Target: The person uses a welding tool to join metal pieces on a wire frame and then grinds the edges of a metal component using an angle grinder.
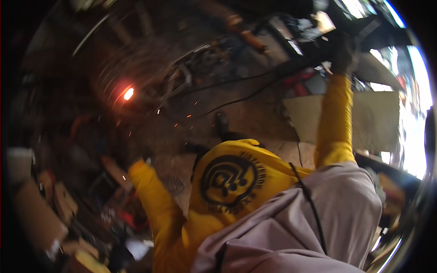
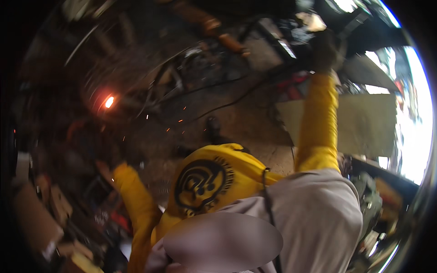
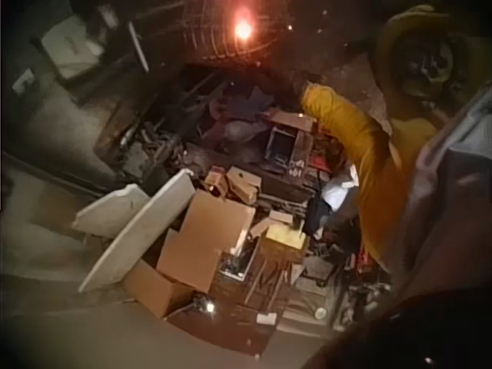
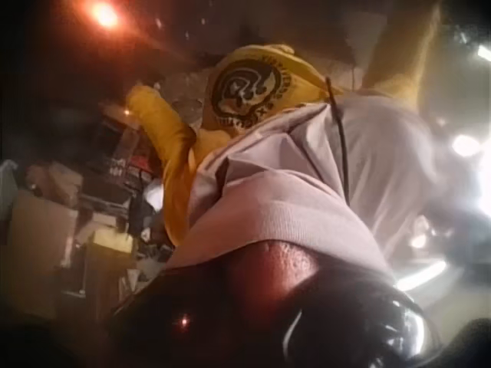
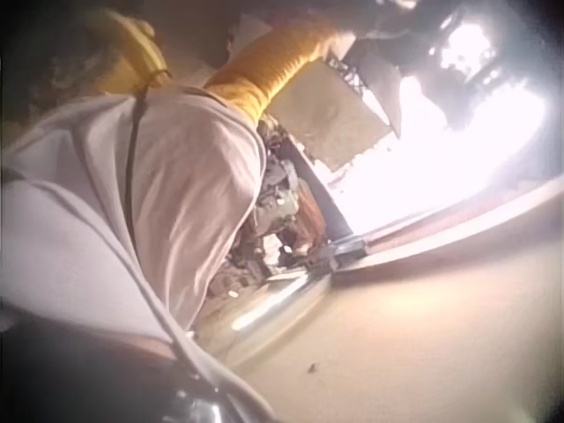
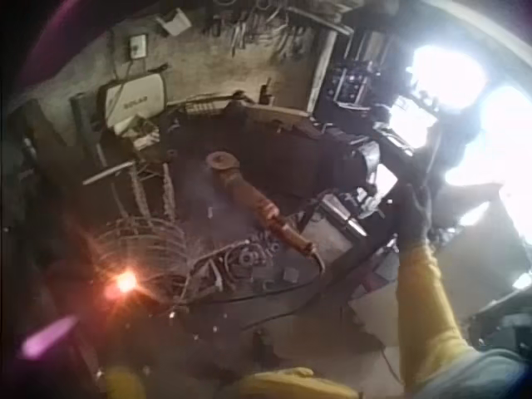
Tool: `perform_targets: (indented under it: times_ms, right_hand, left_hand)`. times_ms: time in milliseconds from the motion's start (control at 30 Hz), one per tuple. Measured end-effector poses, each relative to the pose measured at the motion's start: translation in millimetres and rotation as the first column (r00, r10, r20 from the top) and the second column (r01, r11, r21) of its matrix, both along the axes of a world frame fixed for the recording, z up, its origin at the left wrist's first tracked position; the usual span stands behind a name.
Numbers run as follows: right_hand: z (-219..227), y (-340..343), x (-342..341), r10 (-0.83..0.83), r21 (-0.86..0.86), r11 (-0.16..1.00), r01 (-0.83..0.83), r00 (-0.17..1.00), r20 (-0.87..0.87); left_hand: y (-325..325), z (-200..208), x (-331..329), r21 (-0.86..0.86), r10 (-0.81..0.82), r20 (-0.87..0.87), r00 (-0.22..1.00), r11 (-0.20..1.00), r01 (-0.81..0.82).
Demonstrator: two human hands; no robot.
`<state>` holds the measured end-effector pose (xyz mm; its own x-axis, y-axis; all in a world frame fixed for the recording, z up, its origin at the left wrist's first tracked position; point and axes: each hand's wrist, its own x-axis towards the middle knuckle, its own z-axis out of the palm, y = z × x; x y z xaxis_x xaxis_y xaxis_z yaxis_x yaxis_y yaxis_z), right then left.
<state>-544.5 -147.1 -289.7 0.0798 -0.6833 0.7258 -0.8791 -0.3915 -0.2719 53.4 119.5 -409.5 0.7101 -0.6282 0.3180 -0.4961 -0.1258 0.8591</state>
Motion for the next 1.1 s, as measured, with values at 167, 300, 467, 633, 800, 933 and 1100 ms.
perform_targets:
  times_ms: [167, 300, 467, 633, 800, 933, 1100]
  right_hand:
    - [-15, -69, 29, 0.118, -0.195, 0.979, 0.054, 0.628, 0.77]
    - [-8, -79, 71, -0.14, -0.121, 0.955, 0.272, 0.77, 0.623]
    - [-23, -101, 83, -0.315, 0.133, 0.949, 0.287, 0.892, 0.325]
    - [-46, -110, 49, -0.468, 0.34, 0.825, 0.452, 0.883, -0.037]
    - [-48, -112, 51, -0.482, 0.385, 0.778, 0.497, 0.865, -0.142]
    - [-47, -97, 69, -0.583, 0.368, 0.761, 0.534, 0.812, 0.03]
    - [-52, -58, 76, -0.46, 0.181, 0.874, 0.451, 0.888, 0.01]
  left_hand:
    - [21, -67, 58, 0.109, -0.044, -0.095, 0.995, 0.993, 0.054]
    - [32, -61, 65, 0.149, -0.091, 0.041, 0.995, 0.985, 0.084]
    - [46, -45, 59, 0.277, -0.061, -0.004, 0.998, 0.959, 0.059]
    - [32, -41, 47, 0.068, 0.008, -0.136, 0.991, 0.998, 0.001]
    - [31, -43, 42, -0.017, -0.003, -0.105, 0.994, 1.0, 0.001]
    - [31, -43, 41, 0.041, -0.006, -0.094, 0.996, 0.999, 0.01]
    - [29, -14, 29, 0.065, 0.002, -0.046, 0.999, 0.998, 0.001]
